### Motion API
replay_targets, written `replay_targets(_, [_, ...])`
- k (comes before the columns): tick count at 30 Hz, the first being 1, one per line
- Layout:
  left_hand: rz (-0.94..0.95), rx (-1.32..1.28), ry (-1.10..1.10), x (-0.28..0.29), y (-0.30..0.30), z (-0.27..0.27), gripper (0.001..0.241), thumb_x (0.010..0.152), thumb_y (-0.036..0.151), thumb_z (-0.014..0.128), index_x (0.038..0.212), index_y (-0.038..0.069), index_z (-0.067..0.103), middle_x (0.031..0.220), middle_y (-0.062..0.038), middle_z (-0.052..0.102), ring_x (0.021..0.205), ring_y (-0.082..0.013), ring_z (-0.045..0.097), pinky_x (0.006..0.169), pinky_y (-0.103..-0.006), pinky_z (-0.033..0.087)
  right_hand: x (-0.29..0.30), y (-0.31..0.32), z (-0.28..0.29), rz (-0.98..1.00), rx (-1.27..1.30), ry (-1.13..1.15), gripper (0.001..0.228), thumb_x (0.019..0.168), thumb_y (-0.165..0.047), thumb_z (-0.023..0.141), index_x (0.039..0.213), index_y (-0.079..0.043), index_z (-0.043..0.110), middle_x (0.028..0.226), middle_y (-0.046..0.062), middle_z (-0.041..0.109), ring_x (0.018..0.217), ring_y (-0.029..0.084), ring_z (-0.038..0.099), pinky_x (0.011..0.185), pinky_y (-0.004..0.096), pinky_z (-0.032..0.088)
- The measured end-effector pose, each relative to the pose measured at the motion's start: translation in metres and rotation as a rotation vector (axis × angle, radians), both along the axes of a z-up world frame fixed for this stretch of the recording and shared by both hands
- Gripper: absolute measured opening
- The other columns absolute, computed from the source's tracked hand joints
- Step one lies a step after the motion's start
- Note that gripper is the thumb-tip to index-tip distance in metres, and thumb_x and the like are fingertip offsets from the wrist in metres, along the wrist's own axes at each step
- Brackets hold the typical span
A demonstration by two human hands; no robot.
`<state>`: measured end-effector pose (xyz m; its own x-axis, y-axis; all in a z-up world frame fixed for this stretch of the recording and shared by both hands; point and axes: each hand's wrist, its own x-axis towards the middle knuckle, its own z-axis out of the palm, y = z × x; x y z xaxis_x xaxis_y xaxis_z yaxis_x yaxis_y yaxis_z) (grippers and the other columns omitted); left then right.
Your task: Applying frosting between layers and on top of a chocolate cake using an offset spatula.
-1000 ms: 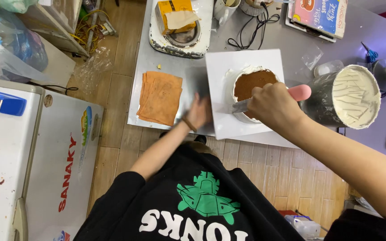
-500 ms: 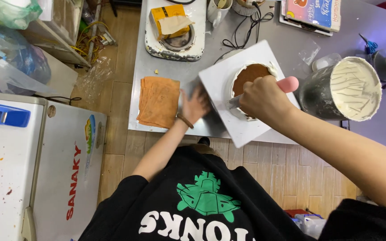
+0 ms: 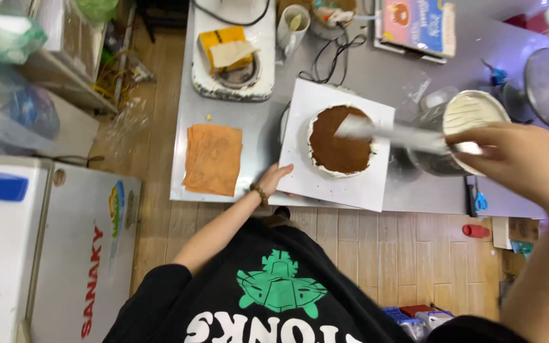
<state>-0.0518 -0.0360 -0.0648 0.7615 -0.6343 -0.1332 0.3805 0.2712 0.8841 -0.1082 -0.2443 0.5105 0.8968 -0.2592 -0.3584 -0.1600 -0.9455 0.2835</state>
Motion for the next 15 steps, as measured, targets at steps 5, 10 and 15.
replay_targets(5, [0.103, 0.091, 0.224, -0.013, 0.000, 0.100, 0.050, 0.098, 0.036, 0.060, 0.133, 0.001, 0.057, 0.109, -0.015, 0.067, 0.084, -0.0222, 0.065, 0.061, -0.0395, 0.053, -0.060, -0.238, -0.179, -0.265, 0.470, -0.791, 0.039, 0.101, -0.018, 0.065, 0.140, -0.014, 0.068, 0.097, 0.016, 0.067, 0.079, 0.028, 0.063, 0.071, 0.037, 0.049])
replay_targets(10, [0.211, 0.132, 0.085, -0.033, -0.021, 0.064, 0.052, 0.098, 0.039, 0.062, 0.131, -0.002, 0.062, 0.120, -0.010, 0.071, 0.110, -0.0166, 0.064, 0.099, -0.0326, 0.048, -0.085, -0.322, -0.396, -0.316, 0.061, -1.104, 0.036, 0.109, -0.008, 0.060, 0.145, -0.011, 0.063, 0.094, 0.025, 0.062, 0.086, 0.042, 0.061, 0.075, 0.052, 0.048])
replay_targets(15, [0.344, 0.178, 0.142, -0.063, -0.047, 0.065, 0.055, 0.097, 0.039, 0.063, 0.133, -0.003, 0.059, 0.123, -0.012, 0.069, 0.113, -0.0209, 0.063, 0.100, -0.0337, 0.047, -0.124, -0.250, -0.382, -0.639, 0.052, -1.101, 0.043, 0.104, -0.014, 0.060, 0.147, -0.019, 0.061, 0.099, 0.023, 0.058, 0.088, 0.042, 0.060, 0.077, 0.052, 0.047])
